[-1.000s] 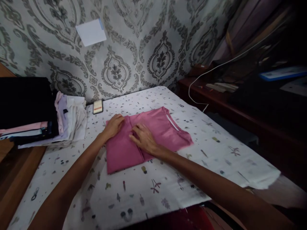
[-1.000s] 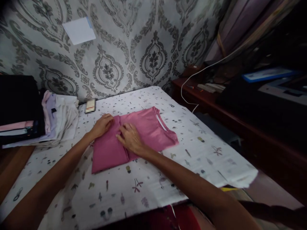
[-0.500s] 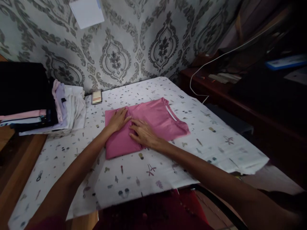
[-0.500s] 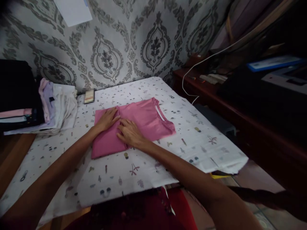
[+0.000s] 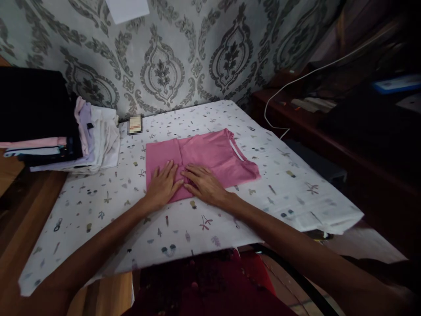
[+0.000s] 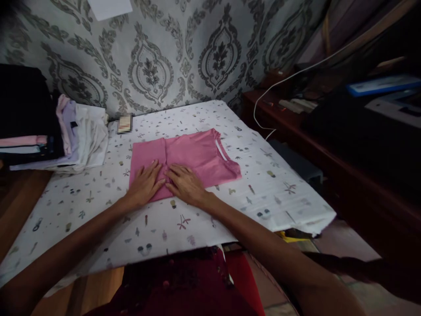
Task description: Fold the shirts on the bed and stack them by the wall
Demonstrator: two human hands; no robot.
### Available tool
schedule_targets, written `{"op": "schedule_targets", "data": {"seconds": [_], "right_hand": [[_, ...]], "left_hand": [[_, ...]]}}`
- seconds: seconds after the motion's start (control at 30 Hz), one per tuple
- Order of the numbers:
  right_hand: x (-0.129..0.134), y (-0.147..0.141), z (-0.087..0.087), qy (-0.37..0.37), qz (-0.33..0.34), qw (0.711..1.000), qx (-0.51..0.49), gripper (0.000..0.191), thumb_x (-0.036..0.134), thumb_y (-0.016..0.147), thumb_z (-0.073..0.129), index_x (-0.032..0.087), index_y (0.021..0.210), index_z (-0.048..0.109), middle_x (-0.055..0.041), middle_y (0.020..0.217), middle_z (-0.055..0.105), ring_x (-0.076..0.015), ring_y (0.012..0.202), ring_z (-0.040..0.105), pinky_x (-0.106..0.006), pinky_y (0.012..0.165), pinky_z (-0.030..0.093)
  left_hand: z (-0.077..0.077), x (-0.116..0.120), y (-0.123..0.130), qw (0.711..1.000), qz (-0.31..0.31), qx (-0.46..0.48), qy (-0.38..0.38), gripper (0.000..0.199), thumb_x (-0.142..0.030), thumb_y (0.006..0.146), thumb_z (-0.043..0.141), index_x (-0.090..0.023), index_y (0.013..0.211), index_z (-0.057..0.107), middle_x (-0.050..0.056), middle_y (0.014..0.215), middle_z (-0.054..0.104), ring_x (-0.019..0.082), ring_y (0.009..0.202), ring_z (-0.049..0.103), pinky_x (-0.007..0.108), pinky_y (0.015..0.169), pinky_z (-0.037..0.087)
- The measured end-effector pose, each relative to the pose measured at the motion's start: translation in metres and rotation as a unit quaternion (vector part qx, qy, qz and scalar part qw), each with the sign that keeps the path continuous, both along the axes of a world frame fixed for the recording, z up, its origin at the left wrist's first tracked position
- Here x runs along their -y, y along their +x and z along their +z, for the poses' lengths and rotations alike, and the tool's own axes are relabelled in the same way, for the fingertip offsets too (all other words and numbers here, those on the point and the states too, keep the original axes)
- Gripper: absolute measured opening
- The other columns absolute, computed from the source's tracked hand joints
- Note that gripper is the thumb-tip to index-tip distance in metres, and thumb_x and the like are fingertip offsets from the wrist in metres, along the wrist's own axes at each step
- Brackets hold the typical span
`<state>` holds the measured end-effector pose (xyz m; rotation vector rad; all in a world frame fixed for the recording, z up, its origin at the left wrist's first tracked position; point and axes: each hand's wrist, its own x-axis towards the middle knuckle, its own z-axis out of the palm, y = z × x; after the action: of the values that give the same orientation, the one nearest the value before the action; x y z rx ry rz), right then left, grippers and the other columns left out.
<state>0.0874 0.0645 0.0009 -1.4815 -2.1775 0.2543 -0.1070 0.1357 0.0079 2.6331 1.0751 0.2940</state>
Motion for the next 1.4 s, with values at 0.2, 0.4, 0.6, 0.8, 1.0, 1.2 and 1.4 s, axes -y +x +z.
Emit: {"op": "schedule_targets", "data": {"seconds": [0.2, 0.4, 0.6, 0.8, 1.0, 1.2, 1.4], "right_hand": [[0.005, 0.007, 0.005, -0.001, 0.011, 0.999, -0.04, 0.042, 0.038, 0.1, 0.05, 0.019, 0.137, 0.055, -0.0155, 0.145, 0.053, -0.0304, 0.135, 0.048, -0.053, 0.111, 0.041], [0.022, 0.014, 0.015, 0.015, 0.132, 0.991, -0.005, 0.023, 0.036, 0.097, 0.058, 0.02, 0.111, 0.067, -0.0128, 0.125, 0.061, -0.0259, 0.116, 0.057, -0.044, 0.1, 0.048], [0.024, 0.007, 0.018, 0.06, 0.118, 0.991, 0.008, 0.028, 0.021, 0.102, 0.043, 0.018, 0.094, 0.07, -0.0108, 0.107, 0.067, -0.0213, 0.1, 0.06, -0.039, 0.091, 0.05], [0.027, 0.01, 0.029, 0.0, 0.115, 0.993, -0.038, 0.018, 0.026, 0.097, 0.054, 0.018, 0.093, 0.07, -0.0091, 0.101, 0.069, -0.021, 0.094, 0.063, -0.037, 0.086, 0.052], [-0.01, -0.027, 0.038, -0.029, -0.027, 0.987, -0.155, 0.041, 0.033, 0.101, 0.042, 0.011, 0.128, 0.062, -0.0185, 0.141, 0.057, -0.027, 0.134, 0.051, -0.043, 0.111, 0.043], [-0.074, -0.068, 0.034, -0.08, -0.085, 0.962, -0.248, 0.063, 0.039, 0.101, 0.037, 0.004, 0.153, 0.036, -0.018, 0.161, 0.033, -0.0263, 0.153, 0.022, -0.041, 0.125, 0.022], [-0.099, -0.065, 0.007, -0.124, -0.2, 0.885, -0.401, 0.065, 0.045, 0.1, 0.038, 0.008, 0.153, 0.039, -0.0149, 0.161, 0.034, -0.0256, 0.151, 0.027, -0.042, 0.125, 0.019]], "left_hand": [[0.007, 0.005, -0.007, 0.998, 0.016, 0.064, -0.015, 0.053, -0.048, 0.104, 0.031, -0.019, 0.148, 0.04, 0.014, 0.161, 0.037, 0.025, 0.151, 0.03, 0.053, 0.124, 0.018], [0.017, 0.021, -0.027, 0.993, 0.004, 0.115, -0.029, 0.045, -0.046, 0.103, 0.033, -0.021, 0.135, 0.053, 0.012, 0.151, 0.051, 0.024, 0.143, 0.042, 0.05, 0.12, 0.031], [0.008, 0.028, -0.026, 0.999, -0.001, 0.038, -0.009, 0.046, -0.044, 0.102, 0.036, -0.018, 0.139, 0.049, 0.014, 0.157, 0.044, 0.025, 0.147, 0.037, 0.053, 0.124, 0.02], [0.006, 0.015, -0.038, 0.993, 0.05, 0.107, -0.004, 0.044, -0.044, 0.1, 0.042, -0.022, 0.137, 0.048, 0.014, 0.156, 0.043, 0.027, 0.146, 0.038, 0.051, 0.122, 0.029], [0.015, -0.026, -0.065, 0.907, 0.239, 0.312, -0.153, 0.044, -0.037, 0.088, 0.061, -0.024, 0.128, 0.05, 0.015, 0.141, 0.053, 0.031, 0.136, 0.049, 0.049, 0.105, 0.048], [0.043, -0.04, -0.062, 0.766, 0.355, 0.391, -0.367, 0.042, -0.026, 0.074, 0.077, -0.017, 0.109, 0.056, 0.008, 0.095, 0.069, 0.018, 0.077, 0.068, 0.028, 0.057, 0.056], [0.052, -0.047, -0.053, 0.74, 0.318, 0.364, -0.468, 0.032, -0.023, 0.06, 0.086, -0.012, 0.077, 0.062, -0.004, 0.054, 0.057, 0.006, 0.039, 0.048, 0.014, 0.033, 0.026]]}}
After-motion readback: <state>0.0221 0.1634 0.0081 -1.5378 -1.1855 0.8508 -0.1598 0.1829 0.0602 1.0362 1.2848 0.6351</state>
